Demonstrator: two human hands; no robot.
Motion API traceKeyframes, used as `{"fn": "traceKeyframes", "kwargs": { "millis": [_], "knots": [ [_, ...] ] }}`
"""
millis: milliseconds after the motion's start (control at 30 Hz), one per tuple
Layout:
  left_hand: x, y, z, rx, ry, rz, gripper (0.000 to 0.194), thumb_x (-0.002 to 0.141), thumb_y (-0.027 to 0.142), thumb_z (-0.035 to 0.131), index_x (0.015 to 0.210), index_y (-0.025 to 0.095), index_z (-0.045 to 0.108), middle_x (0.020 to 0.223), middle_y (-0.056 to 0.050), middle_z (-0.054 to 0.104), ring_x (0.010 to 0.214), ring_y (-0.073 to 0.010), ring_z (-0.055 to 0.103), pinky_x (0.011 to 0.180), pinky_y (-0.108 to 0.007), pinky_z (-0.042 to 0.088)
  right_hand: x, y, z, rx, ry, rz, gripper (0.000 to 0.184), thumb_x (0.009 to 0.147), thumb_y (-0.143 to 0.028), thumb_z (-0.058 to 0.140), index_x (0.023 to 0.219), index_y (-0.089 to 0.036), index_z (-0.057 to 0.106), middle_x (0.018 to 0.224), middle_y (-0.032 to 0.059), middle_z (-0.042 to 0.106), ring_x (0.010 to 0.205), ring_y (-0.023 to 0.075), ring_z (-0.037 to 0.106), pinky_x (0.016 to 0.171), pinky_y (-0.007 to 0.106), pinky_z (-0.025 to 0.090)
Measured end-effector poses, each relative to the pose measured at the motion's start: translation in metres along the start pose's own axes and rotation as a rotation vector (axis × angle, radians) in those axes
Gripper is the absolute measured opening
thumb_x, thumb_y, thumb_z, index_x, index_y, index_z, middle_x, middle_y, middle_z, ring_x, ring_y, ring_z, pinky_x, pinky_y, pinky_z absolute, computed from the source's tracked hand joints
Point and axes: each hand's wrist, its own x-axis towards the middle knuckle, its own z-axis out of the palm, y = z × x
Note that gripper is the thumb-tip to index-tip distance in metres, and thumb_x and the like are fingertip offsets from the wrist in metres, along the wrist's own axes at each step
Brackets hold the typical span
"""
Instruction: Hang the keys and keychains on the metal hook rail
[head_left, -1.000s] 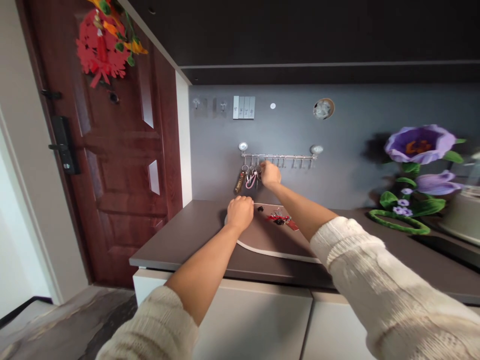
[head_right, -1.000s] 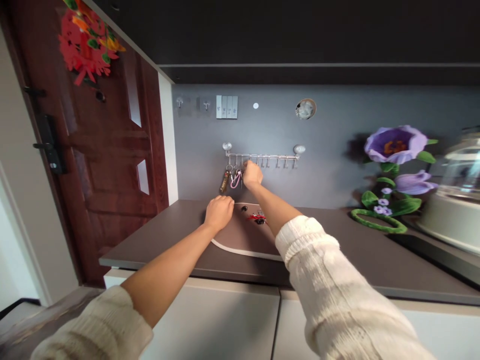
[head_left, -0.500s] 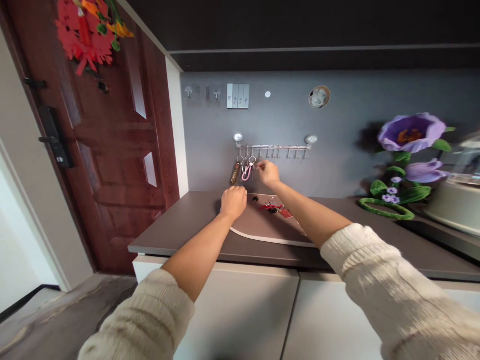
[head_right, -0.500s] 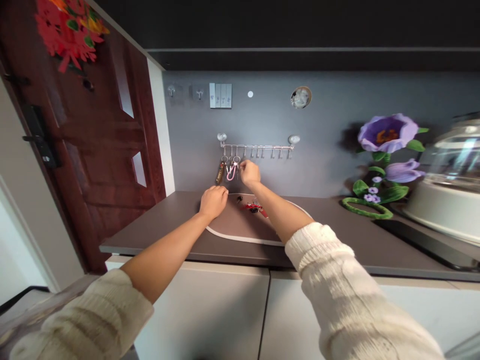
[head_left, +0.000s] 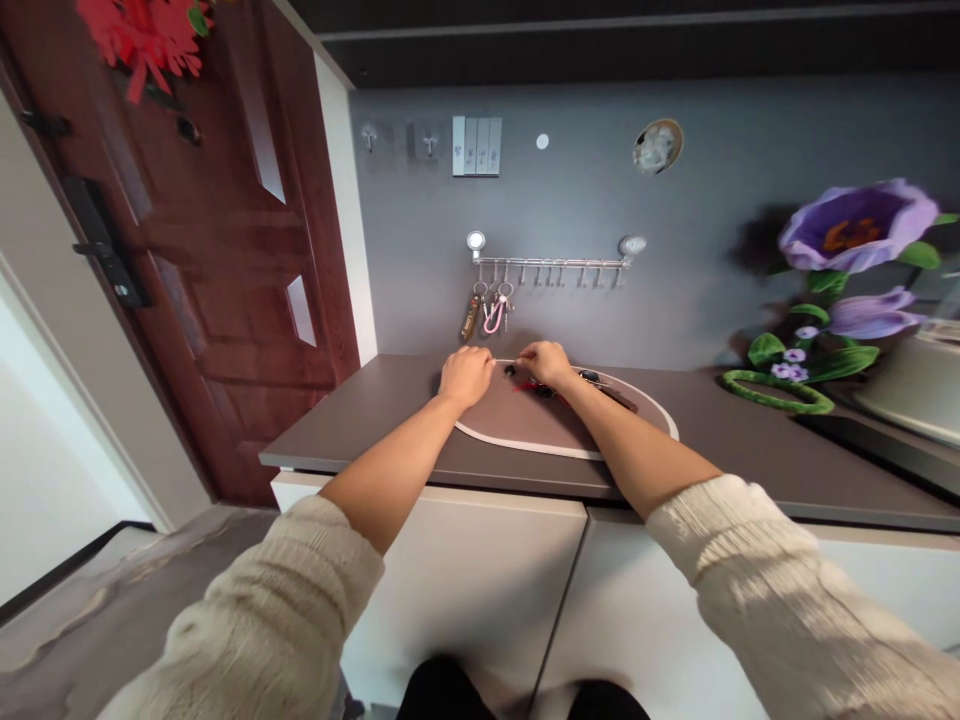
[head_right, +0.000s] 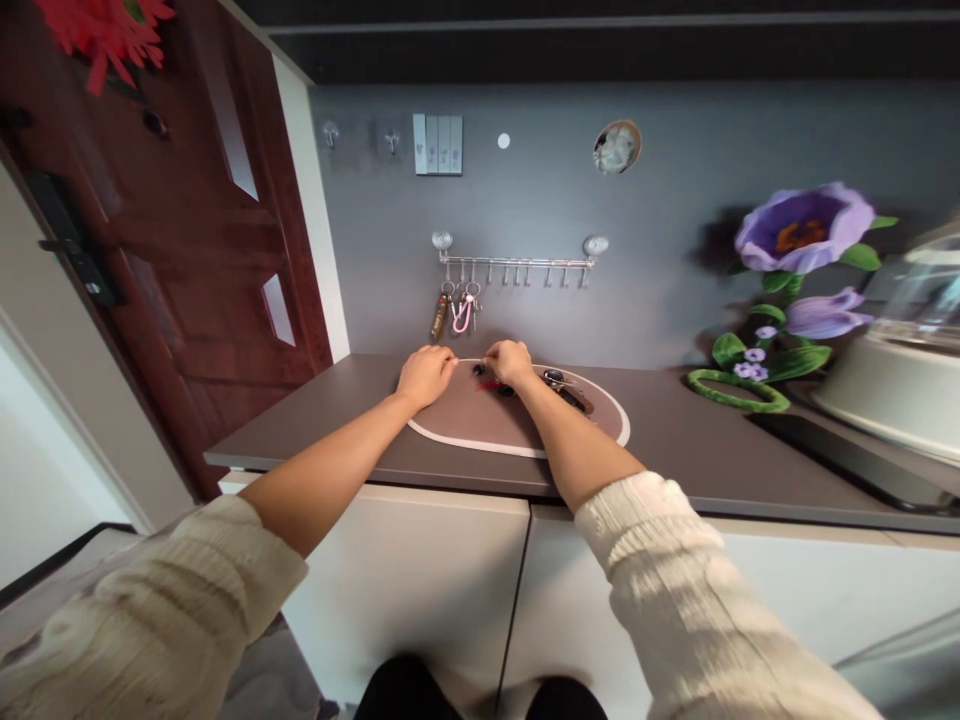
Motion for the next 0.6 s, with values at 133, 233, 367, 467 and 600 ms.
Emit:
{"fn": "traceKeyframes", "kwargs": {
  "millis": [133,233,367,467,600],
  "knots": [
    [0.0002,-0.0006,0.0008,-0.022,-0.035,-0.014,0.025,0.087,0.028,0.038,0.089,0.019,0.061,0.092,-0.006,0.064,0.092,-0.0188,0.053,0.08,-0.029,0.04,0.0055,0.0068,0.0071,-0.05,-0.086,-0.027,0.022,0.076,-0.035,0.058,0.091,-0.023,0.07,0.093,0.0043,0.069,0.091,0.0179,0.058,0.083,0.028,0.041],
    [0.0007,-0.0013,0.0022,-0.029,-0.053,-0.011,0.025,0.087,0.028,0.039,0.089,0.019,0.061,0.093,-0.006,0.063,0.093,-0.019,0.053,0.08,-0.029,0.04,0.006,0.006,0.0093,-0.078,-0.101,-0.014,0.023,0.076,-0.036,0.057,0.092,-0.026,0.07,0.096,0.0036,0.068,0.095,0.0192,0.056,0.084,0.03,0.039],
    [0.0013,-0.0025,0.0038,-0.025,-0.072,0.003,0.025,0.086,0.029,0.039,0.087,0.018,0.061,0.091,-0.006,0.063,0.091,-0.019,0.053,0.079,-0.03,0.04,0.0047,0.0027,0.0096,-0.101,-0.12,-0.014,0.022,0.077,-0.035,0.056,0.093,-0.028,0.069,0.098,0.0026,0.068,0.099,0.0205,0.053,0.085,0.032,0.039],
    [0.0017,-0.003,0.0041,-0.03,-0.082,0.001,0.024,0.086,0.029,0.04,0.086,0.018,0.061,0.091,-0.006,0.063,0.091,-0.019,0.053,0.079,-0.029,0.04,0.0046,0.0023,0.0103,-0.107,-0.128,-0.017,0.021,0.077,-0.032,0.055,0.093,-0.029,0.069,0.098,0.002,0.068,0.098,0.0202,0.054,0.084,0.031,0.039],
    [0.0019,-0.0037,0.0042,-0.037,-0.101,-0.005,0.023,0.086,0.028,0.04,0.086,0.018,0.061,0.092,-0.006,0.063,0.091,-0.0193,0.053,0.079,-0.03,0.04,0.005,0.003,0.0115,-0.105,-0.111,-0.026,0.02,0.077,-0.029,0.055,0.09,-0.028,0.07,0.098,0.002,0.068,0.096,0.02,0.056,0.082,0.03,0.041]
  ]
}}
